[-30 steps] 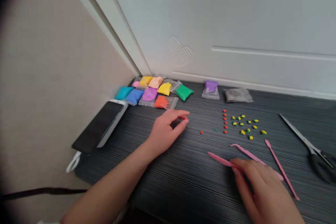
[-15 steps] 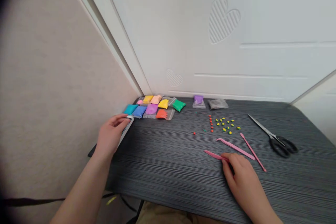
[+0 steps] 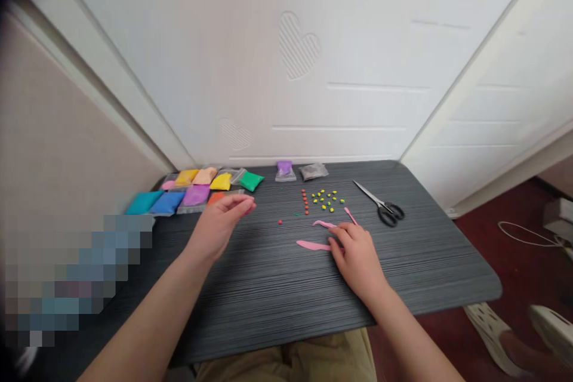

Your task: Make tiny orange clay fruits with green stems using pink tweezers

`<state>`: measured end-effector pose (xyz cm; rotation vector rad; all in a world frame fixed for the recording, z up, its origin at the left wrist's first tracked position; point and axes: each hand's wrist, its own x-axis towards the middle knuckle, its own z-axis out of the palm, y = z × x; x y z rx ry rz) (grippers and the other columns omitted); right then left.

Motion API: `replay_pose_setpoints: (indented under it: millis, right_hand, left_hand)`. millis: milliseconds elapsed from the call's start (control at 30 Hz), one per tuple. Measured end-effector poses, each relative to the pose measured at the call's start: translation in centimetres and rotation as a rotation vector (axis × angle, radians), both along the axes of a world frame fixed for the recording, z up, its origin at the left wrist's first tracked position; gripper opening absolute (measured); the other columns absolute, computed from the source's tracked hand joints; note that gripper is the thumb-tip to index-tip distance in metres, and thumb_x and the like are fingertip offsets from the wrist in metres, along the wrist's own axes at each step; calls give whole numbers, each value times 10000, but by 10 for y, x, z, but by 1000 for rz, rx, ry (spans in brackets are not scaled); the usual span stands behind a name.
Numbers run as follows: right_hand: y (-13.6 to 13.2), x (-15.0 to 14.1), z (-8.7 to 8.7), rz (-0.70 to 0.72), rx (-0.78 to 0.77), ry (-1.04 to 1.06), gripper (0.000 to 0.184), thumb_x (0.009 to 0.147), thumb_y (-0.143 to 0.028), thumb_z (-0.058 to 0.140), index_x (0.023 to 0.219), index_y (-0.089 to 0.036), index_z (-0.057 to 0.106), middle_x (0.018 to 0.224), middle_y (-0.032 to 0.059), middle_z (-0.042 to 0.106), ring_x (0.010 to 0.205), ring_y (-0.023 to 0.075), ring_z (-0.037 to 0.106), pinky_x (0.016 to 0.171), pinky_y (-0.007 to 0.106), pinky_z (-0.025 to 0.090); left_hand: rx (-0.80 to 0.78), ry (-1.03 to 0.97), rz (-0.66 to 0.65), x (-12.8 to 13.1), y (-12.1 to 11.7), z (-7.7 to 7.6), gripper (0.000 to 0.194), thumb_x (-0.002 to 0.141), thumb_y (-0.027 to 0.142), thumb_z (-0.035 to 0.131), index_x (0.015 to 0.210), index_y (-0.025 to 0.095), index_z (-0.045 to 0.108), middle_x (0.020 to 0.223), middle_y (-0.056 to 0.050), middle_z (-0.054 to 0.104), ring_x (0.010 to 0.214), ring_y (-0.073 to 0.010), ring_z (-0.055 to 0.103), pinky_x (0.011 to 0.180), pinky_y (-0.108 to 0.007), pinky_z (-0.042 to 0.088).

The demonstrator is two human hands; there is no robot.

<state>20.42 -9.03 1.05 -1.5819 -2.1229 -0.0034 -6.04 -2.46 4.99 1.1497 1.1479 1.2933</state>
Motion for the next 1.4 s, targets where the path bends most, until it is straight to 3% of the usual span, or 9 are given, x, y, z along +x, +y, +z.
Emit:
replay_pose_setpoints:
  millis: [167, 367, 533, 700, 867, 1067, 1200, 1267, 1400]
  right_hand:
    - [25, 10, 11, 30, -121, -114, 227, 820, -254, 465, 1006, -202, 585, 961, 77, 619, 969, 225, 535, 824, 393, 411]
    - [40, 7, 19, 50, -268, -91, 180, 856, -255, 403, 853, -187, 570, 850, 58, 622, 863, 196, 569, 804, 361, 420]
    - [40, -1, 46, 50, -352, 512, 288, 818, -306, 497, 1093, -233, 450, 801, 16, 611, 704, 145, 571, 619, 280, 456]
    - [51, -22, 70, 133, -275, 1163, 86, 824, -218, 481, 893, -263, 504, 718, -34, 566, 603, 93, 508, 569, 239, 425]
    - [60, -32, 58, 181, -516, 1269, 254, 849, -169, 301, 941, -271, 514, 847, 15, 614, 685, 136, 569, 577, 300, 444]
    - [55, -26, 41, 146, -494, 1046, 332, 843, -171, 263, 1075, -334, 434, 784, 19, 608, 668, 159, 592, 491, 300, 409]
    - [48, -24, 44, 86, -526, 1282, 225, 750, -214, 499, 932, -345, 485, 680, -6, 587, 788, 196, 606, 503, 289, 427]
    - [46, -24, 48, 145, -563, 1439, 165, 716, -275, 573, 854, -337, 507, 649, -18, 579, 761, 188, 600, 533, 284, 451]
    - [48, -30, 53, 280, -625, 1550, 187, 783, -439, 498, 831, -279, 581, 651, -4, 585, 695, 152, 581, 635, 280, 480]
  left_hand:
    - [-142, -138, -110, 13, 11, -17, 223, 675, 340, 655, 757, 133, 662, 751, -36, 637, 712, -105, 566, 721, -230, 433]
    - [-389, -501, -195, 9, 9, -34, 104, 688, 161, 659, 786, 145, 628, 749, -22, 643, 715, -85, 593, 703, -200, 471]
    - [-467, -712, -224, 9, 9, -35, 108, 725, 121, 614, 823, 166, 608, 710, -2, 636, 679, -74, 594, 681, -195, 486]
    - [-502, -765, -208, 8, 9, -34, 72, 778, 168, 562, 824, 154, 616, 723, -13, 639, 707, -85, 601, 703, -208, 490]
    - [-536, -739, -210, 7, 9, -33, 133, 780, 142, 553, 889, 133, 630, 786, -35, 655, 761, -96, 605, 736, -210, 488]
    - [-573, -741, -245, 7, 10, -33, 136, 760, 101, 566, 865, 143, 640, 737, -25, 650, 731, -79, 597, 733, -186, 480]
    - [-591, -737, -253, 5, 11, -33, 90, 754, 131, 582, 822, 137, 640, 709, -21, 634, 714, -82, 588, 719, -192, 482]
    - [-590, -726, -243, 4, 11, -33, 74, 745, 142, 594, 804, 137, 637, 698, -17, 627, 702, -82, 584, 706, -192, 483]
    - [-574, -694, -228, 4, 12, -34, 77, 730, 124, 604, 800, 139, 634, 710, -16, 631, 713, -84, 587, 707, -193, 479]
